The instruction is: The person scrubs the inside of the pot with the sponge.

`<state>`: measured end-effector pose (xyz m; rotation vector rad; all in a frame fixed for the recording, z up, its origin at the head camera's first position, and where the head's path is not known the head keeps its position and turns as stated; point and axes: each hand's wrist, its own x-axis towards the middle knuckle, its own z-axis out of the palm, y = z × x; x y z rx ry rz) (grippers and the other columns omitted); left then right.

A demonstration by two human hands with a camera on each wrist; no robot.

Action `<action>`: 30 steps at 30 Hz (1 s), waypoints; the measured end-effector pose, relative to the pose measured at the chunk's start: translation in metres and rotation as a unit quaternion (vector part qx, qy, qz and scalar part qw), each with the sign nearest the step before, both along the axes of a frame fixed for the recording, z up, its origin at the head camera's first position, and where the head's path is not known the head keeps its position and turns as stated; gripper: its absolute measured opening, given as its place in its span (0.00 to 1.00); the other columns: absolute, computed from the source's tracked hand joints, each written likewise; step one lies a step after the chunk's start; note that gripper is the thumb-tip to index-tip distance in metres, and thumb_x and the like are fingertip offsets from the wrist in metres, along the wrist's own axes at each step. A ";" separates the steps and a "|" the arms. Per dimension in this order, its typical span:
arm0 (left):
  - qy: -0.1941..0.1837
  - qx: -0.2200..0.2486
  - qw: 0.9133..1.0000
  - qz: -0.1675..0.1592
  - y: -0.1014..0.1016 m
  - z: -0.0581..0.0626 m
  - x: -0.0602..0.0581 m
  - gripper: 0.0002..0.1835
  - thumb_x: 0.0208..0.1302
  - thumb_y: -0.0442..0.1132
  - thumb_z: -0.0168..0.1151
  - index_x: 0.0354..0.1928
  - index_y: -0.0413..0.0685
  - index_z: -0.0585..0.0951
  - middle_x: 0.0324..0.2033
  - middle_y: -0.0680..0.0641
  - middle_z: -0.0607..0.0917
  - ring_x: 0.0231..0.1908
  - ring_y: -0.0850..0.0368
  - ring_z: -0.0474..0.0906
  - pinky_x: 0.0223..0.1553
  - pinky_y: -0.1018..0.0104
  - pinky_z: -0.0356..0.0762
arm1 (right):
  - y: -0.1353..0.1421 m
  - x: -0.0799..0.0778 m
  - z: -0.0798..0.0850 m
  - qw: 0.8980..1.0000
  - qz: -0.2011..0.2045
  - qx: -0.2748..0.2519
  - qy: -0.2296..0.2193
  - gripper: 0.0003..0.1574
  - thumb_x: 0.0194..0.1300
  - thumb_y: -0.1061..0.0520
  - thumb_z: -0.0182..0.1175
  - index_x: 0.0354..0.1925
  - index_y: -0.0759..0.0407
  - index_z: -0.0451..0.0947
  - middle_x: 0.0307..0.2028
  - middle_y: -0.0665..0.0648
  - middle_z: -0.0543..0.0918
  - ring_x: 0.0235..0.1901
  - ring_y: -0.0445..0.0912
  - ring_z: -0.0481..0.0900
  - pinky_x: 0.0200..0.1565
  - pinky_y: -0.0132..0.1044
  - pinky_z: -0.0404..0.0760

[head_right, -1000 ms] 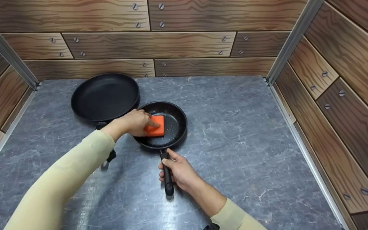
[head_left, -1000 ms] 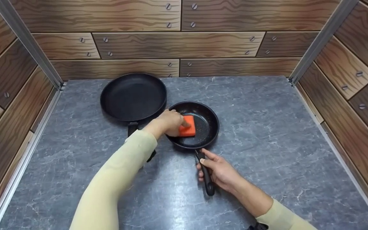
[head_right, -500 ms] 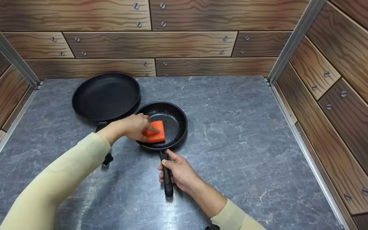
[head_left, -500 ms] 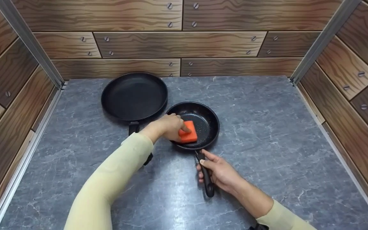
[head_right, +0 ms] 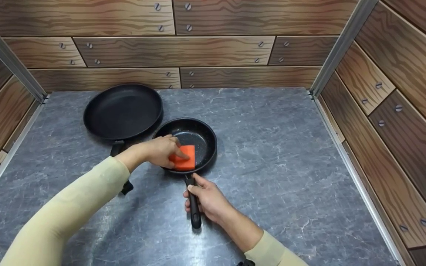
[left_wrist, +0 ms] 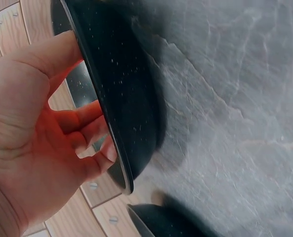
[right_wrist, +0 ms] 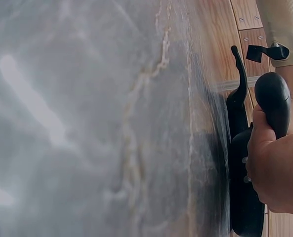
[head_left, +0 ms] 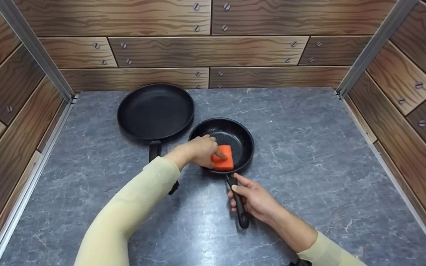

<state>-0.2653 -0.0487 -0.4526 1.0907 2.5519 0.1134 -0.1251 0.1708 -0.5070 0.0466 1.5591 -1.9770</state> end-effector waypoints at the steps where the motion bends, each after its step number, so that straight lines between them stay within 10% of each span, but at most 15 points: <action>1: 0.001 0.001 1.000 -0.002 0.001 0.000 0.000 0.27 0.66 0.44 0.72 0.67 0.70 0.85 0.62 0.43 0.84 0.66 0.37 0.71 0.64 0.38 0.72 | 0.000 0.000 0.000 1.000 0.001 0.001 -0.001 0.46 0.84 0.61 0.47 0.86 0.62 0.36 0.37 0.55 0.82 0.30 0.43 0.82 0.39 0.41 0.87; 12: 0.040 0.012 0.999 -0.015 0.006 -0.008 0.003 0.27 0.64 0.45 0.72 0.66 0.69 0.85 0.50 0.44 0.84 0.57 0.42 0.75 0.56 0.46 0.77 | 0.002 -0.002 0.001 1.000 0.016 0.011 -0.004 0.45 0.84 0.59 0.48 0.86 0.60 0.36 0.38 0.56 0.81 0.31 0.44 0.81 0.39 0.40 0.86; 30: 0.056 0.016 0.998 -0.008 0.021 -0.018 -0.004 0.28 0.68 0.48 0.68 0.71 0.72 0.81 0.71 0.39 0.74 0.70 0.38 0.68 0.69 0.37 0.68 | 0.003 -0.003 -0.001 1.000 0.013 -0.001 -0.004 0.45 0.84 0.60 0.47 0.86 0.61 0.36 0.37 0.55 0.81 0.30 0.43 0.81 0.38 0.38 0.85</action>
